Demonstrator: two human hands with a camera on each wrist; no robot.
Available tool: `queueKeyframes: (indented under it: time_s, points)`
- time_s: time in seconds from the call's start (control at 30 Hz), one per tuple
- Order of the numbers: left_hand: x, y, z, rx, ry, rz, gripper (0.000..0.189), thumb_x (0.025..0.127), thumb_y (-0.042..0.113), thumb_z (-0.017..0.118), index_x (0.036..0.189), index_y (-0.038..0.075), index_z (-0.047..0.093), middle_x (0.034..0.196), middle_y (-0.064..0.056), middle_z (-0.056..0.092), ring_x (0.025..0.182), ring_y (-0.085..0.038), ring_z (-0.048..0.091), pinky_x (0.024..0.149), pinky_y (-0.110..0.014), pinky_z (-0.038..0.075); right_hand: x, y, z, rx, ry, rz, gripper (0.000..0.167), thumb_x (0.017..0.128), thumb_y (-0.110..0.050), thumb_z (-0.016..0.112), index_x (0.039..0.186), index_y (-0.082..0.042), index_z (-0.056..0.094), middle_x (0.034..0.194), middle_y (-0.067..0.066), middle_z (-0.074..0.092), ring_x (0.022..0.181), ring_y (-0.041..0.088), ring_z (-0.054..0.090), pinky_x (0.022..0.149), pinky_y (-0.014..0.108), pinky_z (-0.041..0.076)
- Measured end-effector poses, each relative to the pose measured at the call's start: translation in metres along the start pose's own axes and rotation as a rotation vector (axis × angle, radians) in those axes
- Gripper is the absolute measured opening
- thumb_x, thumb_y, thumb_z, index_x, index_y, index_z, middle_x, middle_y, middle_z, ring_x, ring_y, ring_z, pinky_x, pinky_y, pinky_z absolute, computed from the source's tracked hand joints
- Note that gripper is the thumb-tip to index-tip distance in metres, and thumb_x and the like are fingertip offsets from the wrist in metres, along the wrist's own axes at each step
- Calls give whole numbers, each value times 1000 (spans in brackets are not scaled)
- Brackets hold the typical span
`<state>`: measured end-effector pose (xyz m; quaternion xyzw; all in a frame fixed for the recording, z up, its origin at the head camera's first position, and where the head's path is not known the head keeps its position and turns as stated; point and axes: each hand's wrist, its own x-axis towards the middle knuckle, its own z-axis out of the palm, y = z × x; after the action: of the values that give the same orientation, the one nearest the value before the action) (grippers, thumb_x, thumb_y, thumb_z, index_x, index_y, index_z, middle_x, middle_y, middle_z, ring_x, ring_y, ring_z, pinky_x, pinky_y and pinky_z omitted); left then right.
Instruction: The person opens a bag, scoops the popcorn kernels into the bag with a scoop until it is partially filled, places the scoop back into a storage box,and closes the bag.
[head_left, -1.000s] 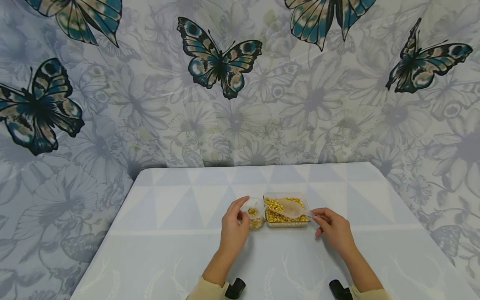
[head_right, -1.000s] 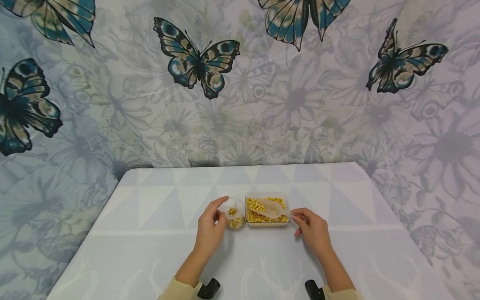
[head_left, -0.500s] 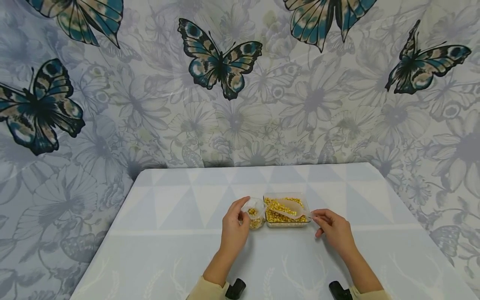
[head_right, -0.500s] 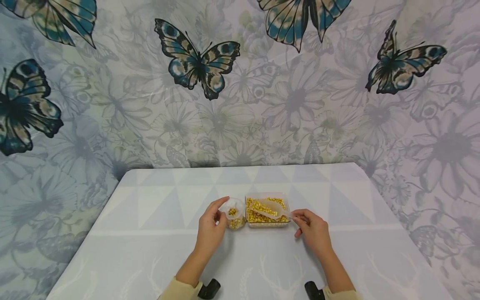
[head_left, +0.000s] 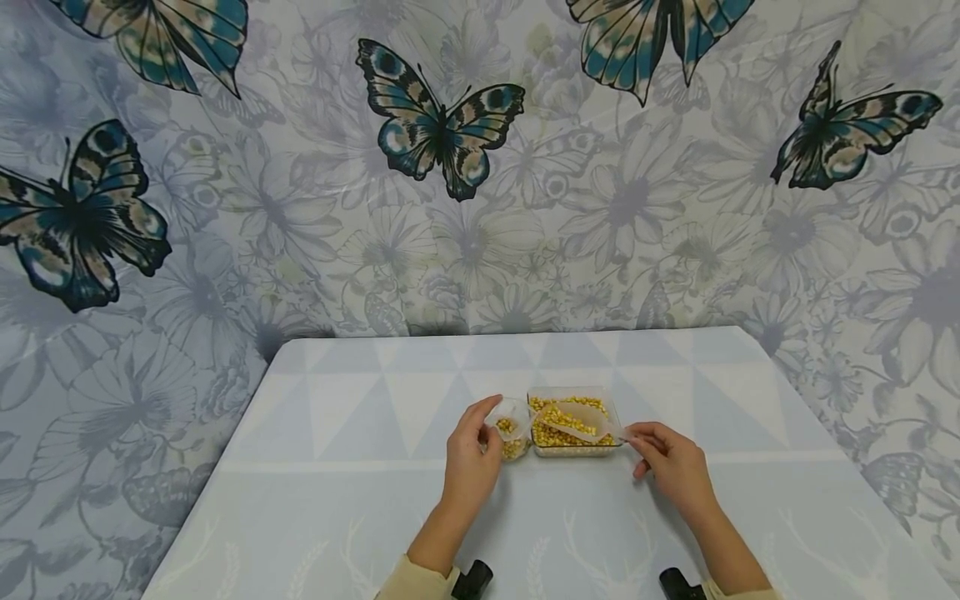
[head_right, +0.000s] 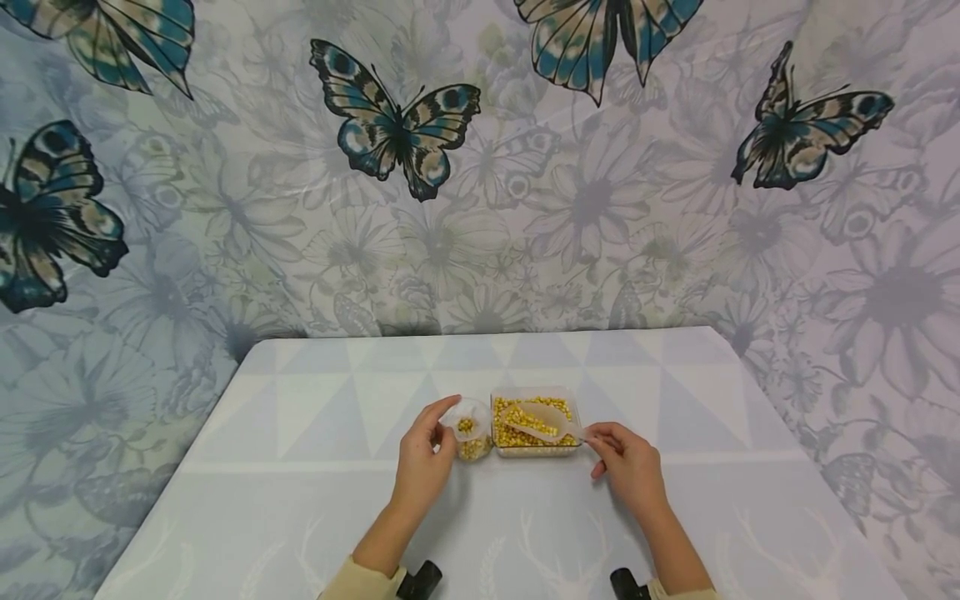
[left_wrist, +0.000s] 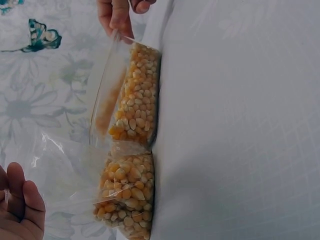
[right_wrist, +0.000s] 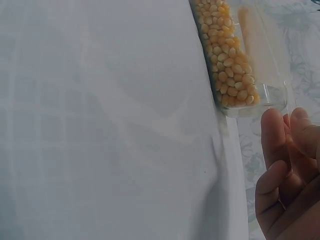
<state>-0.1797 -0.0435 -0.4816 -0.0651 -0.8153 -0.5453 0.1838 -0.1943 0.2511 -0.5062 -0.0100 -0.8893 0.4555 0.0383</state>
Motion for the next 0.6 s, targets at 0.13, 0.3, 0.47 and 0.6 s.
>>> queueKeyframes:
  time_s: [0.13,0.3,0.47,0.6]
  points:
    - [1,1,-1,-6,0,-4,48,90,-10,53,132,12,63,130,-5,64,74,-6,48,65,-19,47,-1,-2,-3,7,10,3,22,96,-13,65,116,-5,68,98,17,77,55,11,65,53,23,49]
    - [1,2,-1,-7,-4,-16,47,91,-9,53,132,12,63,130,-5,64,74,-6,48,65,-19,47,-2,-7,-8,27,26,14,22,98,-18,64,116,-8,68,107,18,75,56,12,66,51,25,49]
    - [1,2,-1,-4,-3,-19,46,91,-8,53,132,12,63,130,-5,65,73,-7,48,64,-19,47,-3,-17,-18,21,54,-24,22,99,-23,63,116,-11,69,110,16,75,58,11,66,48,24,45]
    - [0,2,-1,-8,-3,-22,47,91,-9,53,132,12,63,130,-5,64,74,-6,48,65,-19,47,-5,-26,-27,6,71,-54,22,99,-27,62,116,-14,69,103,-2,78,59,9,67,50,23,45]
